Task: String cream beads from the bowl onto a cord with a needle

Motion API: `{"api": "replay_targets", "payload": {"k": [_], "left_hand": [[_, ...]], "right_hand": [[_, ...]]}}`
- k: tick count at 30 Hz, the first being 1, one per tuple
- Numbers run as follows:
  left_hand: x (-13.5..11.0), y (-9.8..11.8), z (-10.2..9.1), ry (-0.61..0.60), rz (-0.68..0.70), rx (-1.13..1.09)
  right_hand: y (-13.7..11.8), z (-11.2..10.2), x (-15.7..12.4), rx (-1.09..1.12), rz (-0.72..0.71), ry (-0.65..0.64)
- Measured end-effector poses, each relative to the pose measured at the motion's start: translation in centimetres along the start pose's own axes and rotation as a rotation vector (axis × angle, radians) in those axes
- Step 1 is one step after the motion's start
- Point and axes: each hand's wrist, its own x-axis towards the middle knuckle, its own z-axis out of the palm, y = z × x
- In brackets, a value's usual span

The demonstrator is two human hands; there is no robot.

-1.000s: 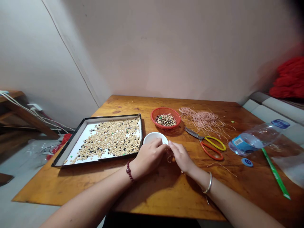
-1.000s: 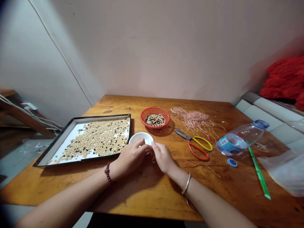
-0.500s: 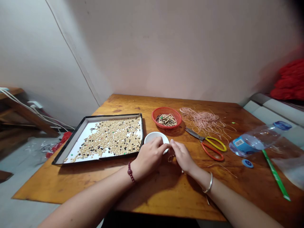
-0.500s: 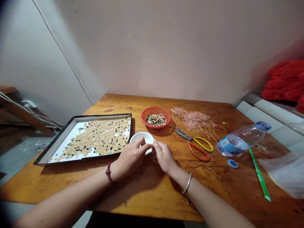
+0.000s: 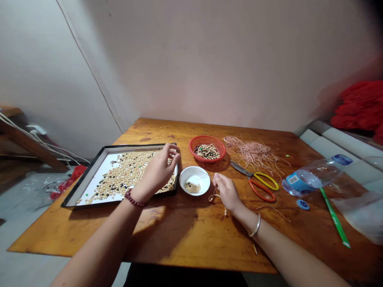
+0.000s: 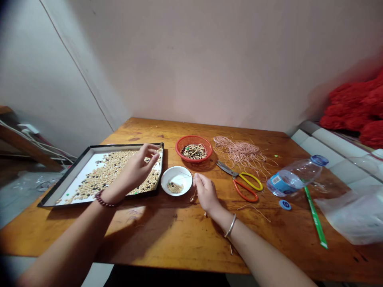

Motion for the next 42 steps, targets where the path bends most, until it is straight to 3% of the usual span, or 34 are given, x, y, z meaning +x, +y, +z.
{"api": "replay_targets", "payload": {"k": [4, 6, 8, 12, 16, 19, 22, 26, 36, 42], "left_hand": [[-0.8, -3.0, -2.4, -0.462, 0.055, 0.121], [-1.3, -4.0, -2.5, -0.595, 0.042, 0.14], [-1.5, -4.6, -2.2, -0.647, 0.019, 0.145], [-1.2, -5.7, -1.7, -0.6, 0.026, 0.24], [-1.1, -6.8, -2.0, -0.427, -0.016, 0.386], [-1.5, -7.0, -1.3, -0.327, 0.07, 0.421], [-2.0, -7.3, 0.2, -0.443, 0.195, 0.43], [-1.8, -8.6, 1.6, -0.599, 0.166, 0.463], [0.5, -13.4, 0.6, -0.497, 0.039, 0.527], [0.2, -15.2, -1.2, -0.527, -0.009, 0.564]], "right_hand": [[-0.3, 0.1, -0.1, 0.023, 0.024, -0.007], [-0.3, 0.2, -0.2, 0.025, 0.018, -0.008], [-0.2, 0.3, -0.3, 0.026, 0.003, -0.008], [0.3, 0.3, -0.2, 0.015, 0.0, -0.013], [0.5, 0.2, -0.2, -0.004, -0.004, -0.007], [0.4, 0.2, -0.3, -0.009, -0.008, -0.004], [0.3, 0.3, -0.4, -0.01, -0.006, -0.019], [0.4, 0.4, -0.5, -0.006, -0.003, -0.029], [0.3, 0.3, -0.4, -0.012, -0.007, -0.03], [0.1, 0.4, -0.6, -0.02, -0.023, -0.025]]}}
